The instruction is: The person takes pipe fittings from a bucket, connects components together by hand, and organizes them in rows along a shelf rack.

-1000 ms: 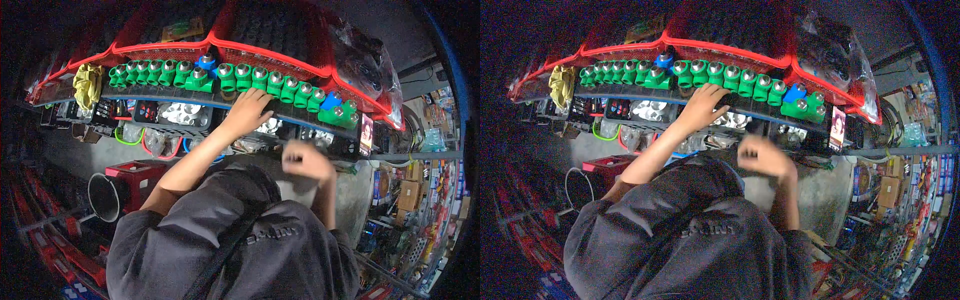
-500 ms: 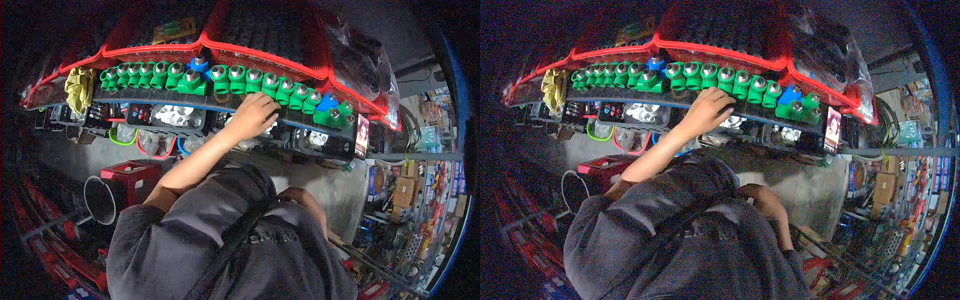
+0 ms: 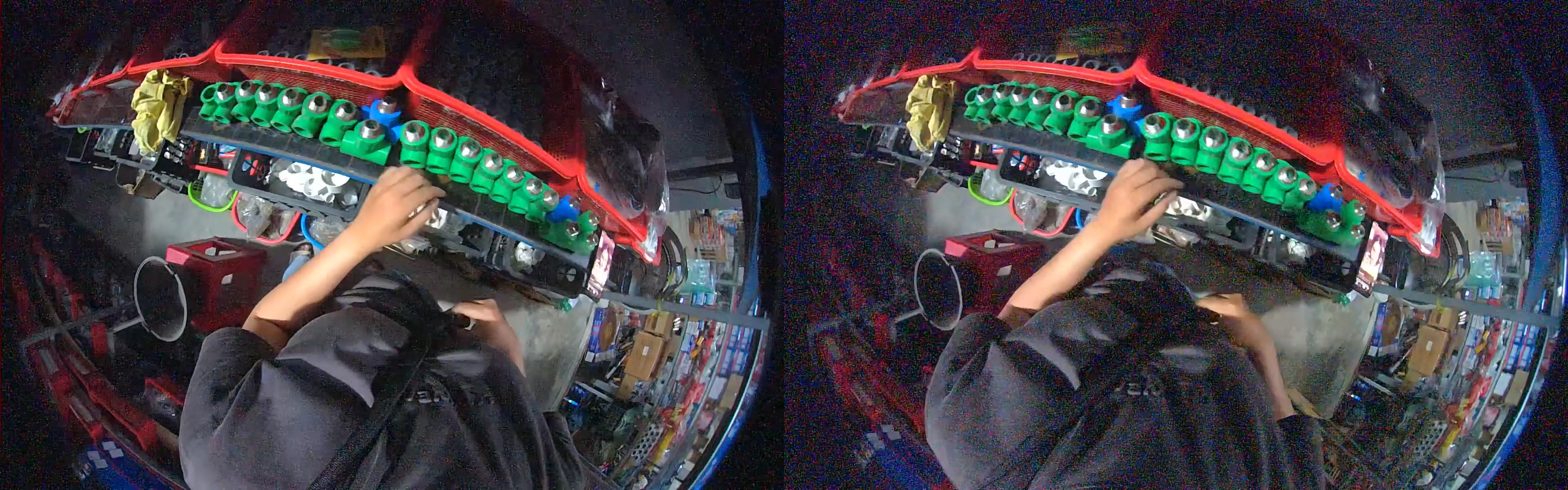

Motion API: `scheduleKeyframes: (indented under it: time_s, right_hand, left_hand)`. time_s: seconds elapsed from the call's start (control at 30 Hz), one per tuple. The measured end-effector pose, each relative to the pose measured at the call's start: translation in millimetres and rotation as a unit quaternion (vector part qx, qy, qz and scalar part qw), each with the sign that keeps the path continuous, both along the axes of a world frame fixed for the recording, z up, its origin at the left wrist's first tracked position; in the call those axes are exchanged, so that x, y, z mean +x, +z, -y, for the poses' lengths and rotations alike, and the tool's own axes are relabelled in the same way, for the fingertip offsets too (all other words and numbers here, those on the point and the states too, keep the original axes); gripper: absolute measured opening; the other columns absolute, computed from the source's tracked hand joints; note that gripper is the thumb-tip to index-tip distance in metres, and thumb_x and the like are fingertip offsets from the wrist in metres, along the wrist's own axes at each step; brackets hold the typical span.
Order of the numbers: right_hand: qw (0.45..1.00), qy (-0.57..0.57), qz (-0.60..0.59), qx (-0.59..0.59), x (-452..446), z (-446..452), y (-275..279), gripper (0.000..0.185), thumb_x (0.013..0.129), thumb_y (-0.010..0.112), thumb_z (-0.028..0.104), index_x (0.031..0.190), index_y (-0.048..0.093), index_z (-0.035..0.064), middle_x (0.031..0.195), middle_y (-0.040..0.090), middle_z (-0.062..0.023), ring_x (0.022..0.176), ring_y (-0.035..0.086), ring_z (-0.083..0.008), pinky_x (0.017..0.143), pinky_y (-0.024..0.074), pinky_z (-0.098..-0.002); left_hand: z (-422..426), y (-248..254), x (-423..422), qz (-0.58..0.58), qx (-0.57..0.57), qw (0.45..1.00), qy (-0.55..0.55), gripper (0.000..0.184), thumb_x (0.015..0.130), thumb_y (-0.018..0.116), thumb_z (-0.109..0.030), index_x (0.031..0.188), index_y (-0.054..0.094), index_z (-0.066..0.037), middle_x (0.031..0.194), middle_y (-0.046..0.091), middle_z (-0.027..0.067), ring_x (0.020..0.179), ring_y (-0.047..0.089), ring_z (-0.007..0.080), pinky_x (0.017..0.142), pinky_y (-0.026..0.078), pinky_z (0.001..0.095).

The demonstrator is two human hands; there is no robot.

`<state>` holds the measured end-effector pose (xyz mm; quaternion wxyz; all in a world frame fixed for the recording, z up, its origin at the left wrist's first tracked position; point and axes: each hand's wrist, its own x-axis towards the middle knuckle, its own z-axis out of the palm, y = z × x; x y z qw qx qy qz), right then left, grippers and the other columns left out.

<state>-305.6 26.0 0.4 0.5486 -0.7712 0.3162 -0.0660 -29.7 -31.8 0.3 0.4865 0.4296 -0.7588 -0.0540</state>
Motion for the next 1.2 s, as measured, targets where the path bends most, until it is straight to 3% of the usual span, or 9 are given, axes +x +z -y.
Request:
scheduleKeyframes:
  time_s: [0.03, 0.1, 0.17, 0.2, 0.3, 0.33, 0.47, 0.73, 1.2]
  right_hand:
    - [0.985, 0.036, -0.065, 0.153, 4, 6, 7, 0.035, 0.069, 0.065, 0.004, 0.103, 0.061, 0.0065, 0.098, 0.062, -0.0119, 0.087, 0.061, -0.023, 0.076, 0.0468, -0.0316]
    - [0.996, 0.076, 0.037, 0.023, 10, 8, -8, 0.046, 0.064, 0.071, 0.005, 0.108, 0.057, 0.0077, 0.101, 0.061, -0.0125, 0.085, 0.061, -0.0222, 0.074, 0.0486, -0.032]
    - [0.982, 0.14, 0.081, 0.098, 25, 17, 3, 0.051, 0.065, 0.073, 0.008, 0.113, 0.054, 0.008, 0.104, 0.061, -0.0116, 0.083, 0.06, -0.0212, 0.075, 0.0484, -0.031]
    - [0.976, 0.181, -0.067, 0.103, 37, 21, 9, 0.049, 0.069, 0.072, 0.012, 0.114, 0.052, 0.0066, 0.105, 0.06, -0.0114, 0.082, 0.059, -0.0202, 0.077, 0.0474, -0.0307]
    - [0.981, 0.009, -0.076, 0.179, 77, 29, 32, 0.034, 0.077, 0.066, 0.011, 0.108, 0.054, 0.0018, 0.094, 0.059, -0.0075, 0.081, 0.056, -0.0129, 0.074, 0.0456, -0.0279]
    - [0.999, -0.049, 0.012, 0.008, 91, 29, 34, 0.025, 0.079, 0.063, 0.01, 0.101, 0.058, 0.0, 0.095, 0.06, -0.007, 0.081, 0.056, -0.012, 0.074, 0.045, -0.0269]
    - [0.94, -0.229, 0.092, -0.237, 159, 55, 53, 0.016, 0.075, 0.063, 0.004, 0.09, 0.058, 0.0007, 0.089, 0.06, -0.0084, 0.082, 0.058, -0.0143, 0.072, 0.0447, -0.0251]
    - [0.857, -0.252, -0.044, -0.448, 243, 91, 52, 0.037, 0.072, 0.067, 0.006, 0.107, 0.056, 0.0037, 0.106, 0.054, -0.0107, 0.07, 0.055, -0.0175, 0.065, 0.0464, -0.0282]
    - [0.882, -0.333, 0.004, -0.333, 253, 88, 40, 0.037, 0.069, 0.067, -0.002, 0.104, 0.056, 0.002, 0.097, 0.049, -0.0085, 0.06, 0.051, -0.0119, 0.055, 0.045, -0.0237]
  left_hand:
    - [-4, 1, 12, 0.001, 0.0, 0.999, 0.034, 0.019, 0.07, 0.063, -0.011, 0.088, 0.061, -0.005, 0.08, 0.055, 0.0077, 0.08, 0.051, 0.0251, 0.069, 0.04, 0.0367]
    - [-10, 6, 42, -0.004, 0.01, 0.996, 0.087, 0.019, 0.071, 0.063, -0.01, 0.089, 0.061, -0.005, 0.08, 0.055, 0.0085, 0.08, 0.051, 0.0267, 0.07, 0.039, 0.0375]
    - [-12, 4, 71, -0.013, 0.002, 0.992, 0.126, 0.018, 0.071, 0.062, -0.008, 0.089, 0.06, -0.005, 0.081, 0.056, 0.0096, 0.081, 0.051, 0.0281, 0.071, 0.038, 0.0381]
    - [-13, 5, 83, -0.019, 0.01, 0.989, 0.144, 0.018, 0.071, 0.062, -0.008, 0.089, 0.06, -0.004, 0.081, 0.056, 0.0094, 0.081, 0.051, 0.0281, 0.071, 0.038, 0.0381]
    - [-15, 9, 115, -0.018, 0.028, 0.986, 0.163, 0.02, 0.071, 0.063, -0.008, 0.09, 0.06, -0.004, 0.083, 0.056, 0.0089, 0.082, 0.051, 0.0277, 0.072, 0.039, 0.0373]
    - [-15, 9, 123, -0.015, 0.025, 0.986, 0.165, 0.02, 0.071, 0.063, -0.008, 0.09, 0.06, -0.004, 0.084, 0.056, 0.0088, 0.082, 0.051, 0.0274, 0.072, 0.039, 0.0369]
    - [-5, 18, 136, -0.003, 0.021, 0.991, 0.132, 0.028, 0.071, 0.063, -0.009, 0.099, 0.06, -0.006, 0.093, 0.057, 0.0089, 0.091, 0.051, 0.028, 0.08, 0.04, 0.0381]
    - [31, 25, 136, 0.145, 0.02, 0.985, 0.087, 0.045, 0.07, 0.063, -0.013, 0.115, 0.055, -0.01, 0.114, 0.055, 0.004, 0.104, 0.046, 0.0269, 0.087, 0.034, 0.0402]
    - [37, 23, 144, 0.161, 0.004, 0.985, 0.066, 0.036, 0.072, 0.058, -0.012, 0.107, 0.06, -0.013, 0.105, 0.055, 0.0022, 0.102, 0.047, 0.0231, 0.083, 0.034, 0.0428]
